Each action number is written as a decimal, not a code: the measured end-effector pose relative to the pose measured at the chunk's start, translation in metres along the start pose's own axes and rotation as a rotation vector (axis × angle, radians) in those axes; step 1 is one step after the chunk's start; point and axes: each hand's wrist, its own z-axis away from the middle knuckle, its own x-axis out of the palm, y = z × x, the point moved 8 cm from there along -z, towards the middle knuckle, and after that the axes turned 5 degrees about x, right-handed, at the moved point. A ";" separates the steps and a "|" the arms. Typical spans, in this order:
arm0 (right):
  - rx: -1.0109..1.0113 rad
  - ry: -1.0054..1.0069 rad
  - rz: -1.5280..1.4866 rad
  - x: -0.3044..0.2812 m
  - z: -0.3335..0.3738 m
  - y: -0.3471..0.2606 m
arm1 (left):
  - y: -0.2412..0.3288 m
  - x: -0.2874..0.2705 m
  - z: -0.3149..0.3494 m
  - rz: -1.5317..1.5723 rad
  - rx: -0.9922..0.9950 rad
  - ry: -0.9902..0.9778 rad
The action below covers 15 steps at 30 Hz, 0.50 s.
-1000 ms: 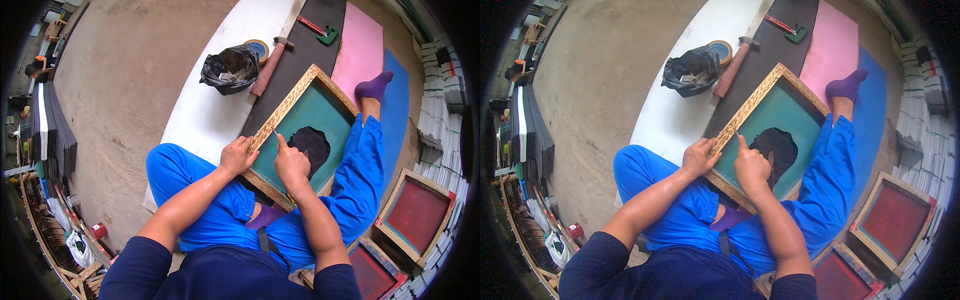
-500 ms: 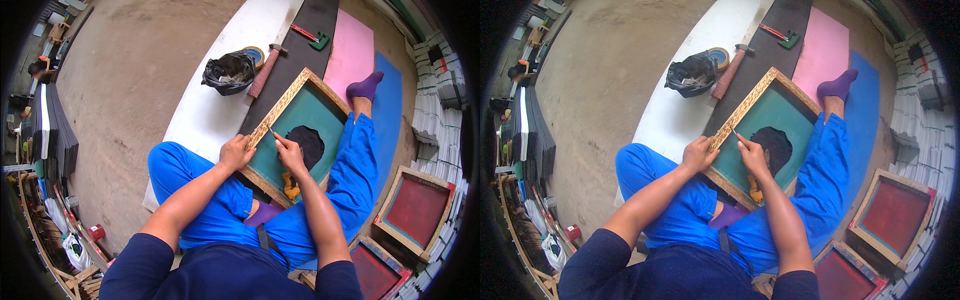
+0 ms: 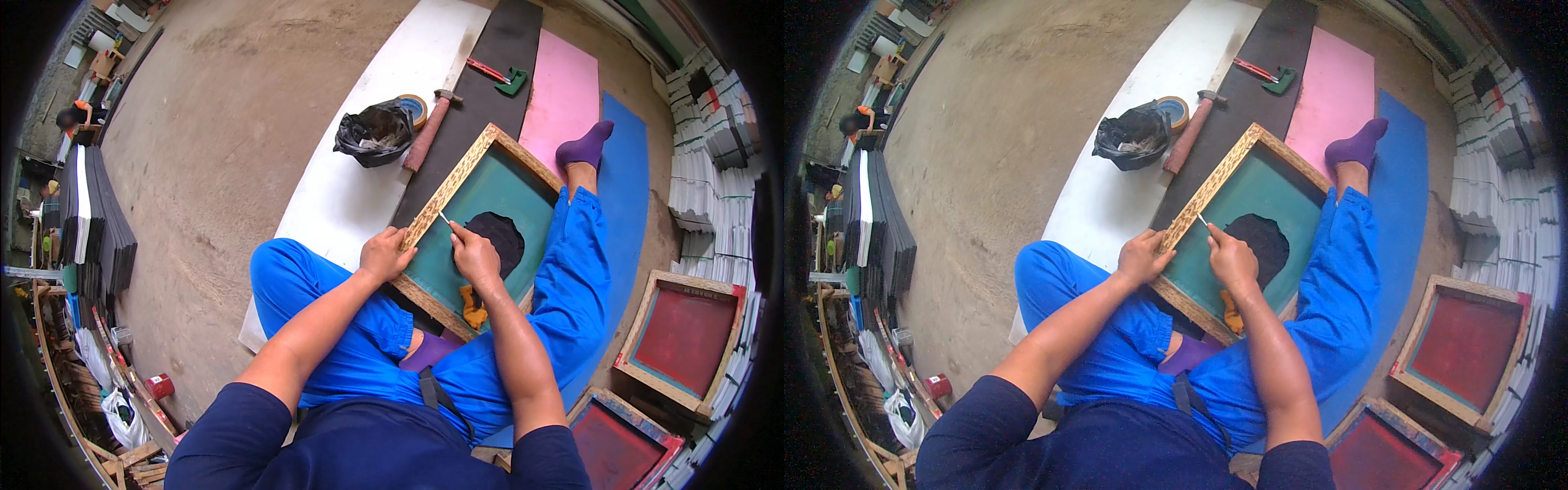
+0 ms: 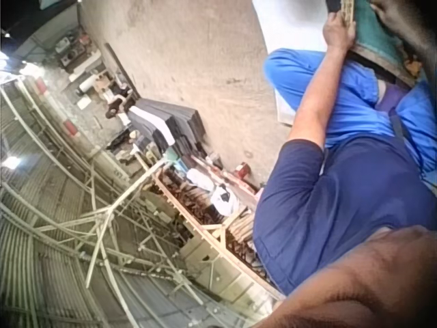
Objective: The person sits on the floor and uses a small carving tool to carve a pattern into the wooden frame of a green board. The person holds the frame steady with one hand while carving with the other.
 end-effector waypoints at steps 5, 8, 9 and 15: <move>-0.027 0.001 0.046 0.000 0.001 -0.003 | 0.002 0.000 -0.002 -0.003 0.017 -0.001; -0.058 0.018 0.081 0.001 0.001 -0.006 | 0.001 0.000 -0.002 0.000 0.016 0.003; -0.058 0.014 0.112 0.001 0.001 -0.007 | 0.001 0.001 -0.002 0.001 0.011 0.000; -0.041 -0.032 0.297 0.002 0.001 -0.022 | 0.000 0.001 -0.003 0.006 0.003 -0.018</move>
